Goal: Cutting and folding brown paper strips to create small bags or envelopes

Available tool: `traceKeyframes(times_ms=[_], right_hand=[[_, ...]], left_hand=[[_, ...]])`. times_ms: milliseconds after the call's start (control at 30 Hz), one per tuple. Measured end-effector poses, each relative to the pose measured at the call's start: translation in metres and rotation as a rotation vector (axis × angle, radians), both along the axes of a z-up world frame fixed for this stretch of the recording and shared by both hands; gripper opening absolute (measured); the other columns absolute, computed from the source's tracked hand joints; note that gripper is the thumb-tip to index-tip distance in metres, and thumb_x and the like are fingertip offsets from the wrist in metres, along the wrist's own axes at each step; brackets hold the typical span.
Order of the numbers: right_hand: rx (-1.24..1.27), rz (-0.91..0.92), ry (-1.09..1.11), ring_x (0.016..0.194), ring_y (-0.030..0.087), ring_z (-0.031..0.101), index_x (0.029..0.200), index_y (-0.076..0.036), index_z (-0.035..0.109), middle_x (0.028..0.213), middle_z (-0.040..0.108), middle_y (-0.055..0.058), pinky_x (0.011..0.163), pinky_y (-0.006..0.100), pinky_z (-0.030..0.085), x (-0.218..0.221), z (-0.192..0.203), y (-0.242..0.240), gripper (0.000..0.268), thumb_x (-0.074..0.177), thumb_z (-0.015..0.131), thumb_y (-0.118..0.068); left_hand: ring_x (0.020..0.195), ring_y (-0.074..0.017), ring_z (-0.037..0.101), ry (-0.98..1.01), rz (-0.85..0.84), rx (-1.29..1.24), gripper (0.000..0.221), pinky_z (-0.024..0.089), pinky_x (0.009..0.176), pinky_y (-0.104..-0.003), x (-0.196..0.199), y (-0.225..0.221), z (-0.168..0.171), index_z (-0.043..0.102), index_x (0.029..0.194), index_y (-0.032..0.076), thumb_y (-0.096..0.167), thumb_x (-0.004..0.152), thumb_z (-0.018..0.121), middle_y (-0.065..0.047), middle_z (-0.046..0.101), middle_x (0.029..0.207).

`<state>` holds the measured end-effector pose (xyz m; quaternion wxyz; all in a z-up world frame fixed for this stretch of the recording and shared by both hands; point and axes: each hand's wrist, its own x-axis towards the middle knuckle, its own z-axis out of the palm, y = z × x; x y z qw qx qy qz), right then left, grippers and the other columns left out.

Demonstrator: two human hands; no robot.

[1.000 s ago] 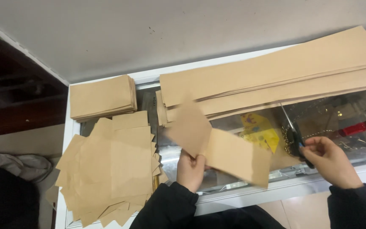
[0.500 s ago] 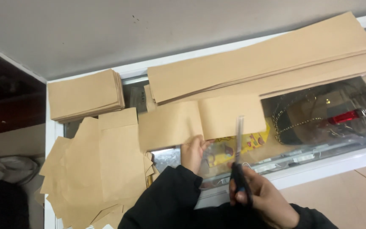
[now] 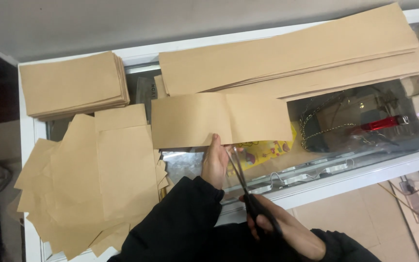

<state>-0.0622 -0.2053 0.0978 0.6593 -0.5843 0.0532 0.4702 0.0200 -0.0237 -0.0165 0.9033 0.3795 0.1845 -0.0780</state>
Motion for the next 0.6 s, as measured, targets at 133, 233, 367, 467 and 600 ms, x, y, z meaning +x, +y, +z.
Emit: traceKeyframes(times_ms=[133, 233, 367, 467, 600], right_hand=[[-0.002, -0.216, 0.181, 0.083, 0.025, 0.062, 0.154, -0.006, 0.058, 0.095, 0.063, 0.016, 0.075, 0.037, 0.052, -0.001, -0.001, 0.007, 0.076, 0.086, 0.070, -0.037], [0.043, -0.175, 0.018, 0.081, 0.024, 0.063, 0.149, -0.002, 0.057, 0.095, 0.063, 0.014, 0.075, 0.037, 0.054, 0.001, -0.003, 0.012, 0.072, 0.089, 0.067, -0.042], [0.045, -0.233, 0.013, 0.080, 0.027, 0.065, 0.151, -0.002, 0.056, 0.098, 0.064, 0.014, 0.077, 0.037, 0.054, 0.003, -0.009, 0.019, 0.068, 0.093, 0.065, -0.036], [0.107, -0.350, 0.098, 0.084, 0.027, 0.062, 0.150, -0.004, 0.056, 0.098, 0.061, 0.014, 0.075, 0.039, 0.053, 0.004, -0.015, 0.025, 0.071, 0.089, 0.071, -0.035], [0.074, -0.397, 0.118, 0.083, 0.026, 0.059, 0.148, -0.006, 0.056, 0.097, 0.059, 0.013, 0.074, 0.039, 0.050, 0.011, -0.020, 0.030, 0.074, 0.085, 0.071, -0.040]], left_hand=[[0.097, -0.0356, 0.073, -0.026, -0.013, -0.033, 0.063, 0.054, 0.104, -0.047, -0.003, 0.000, 0.013, 0.054, 0.112, 0.000, 0.058, 0.106, 0.031, -0.025, 0.069, 0.091], [0.098, -0.0330, 0.074, -0.061, -0.112, 0.006, 0.083, 0.038, 0.119, -0.048, -0.005, 0.002, 0.013, 0.041, 0.143, -0.007, 0.064, 0.103, 0.026, -0.024, 0.070, 0.093], [0.119, -0.0329, 0.068, 0.005, -0.146, 0.051, 0.102, 0.035, 0.124, -0.051, -0.006, 0.003, 0.023, -0.007, 0.163, -0.007, 0.065, 0.098, 0.025, -0.045, 0.058, 0.135], [0.084, -0.0303, 0.069, -0.222, -0.117, -0.085, 0.077, 0.059, 0.086, -0.047, -0.003, -0.002, 0.004, 0.058, 0.136, -0.008, 0.056, 0.109, 0.026, -0.030, 0.075, 0.114], [0.116, -0.0370, 0.072, -0.165, -0.197, -0.008, 0.084, 0.051, 0.103, -0.046, -0.006, 0.000, 0.008, 0.066, 0.123, -0.002, 0.066, 0.105, 0.019, -0.025, 0.079, 0.110]])
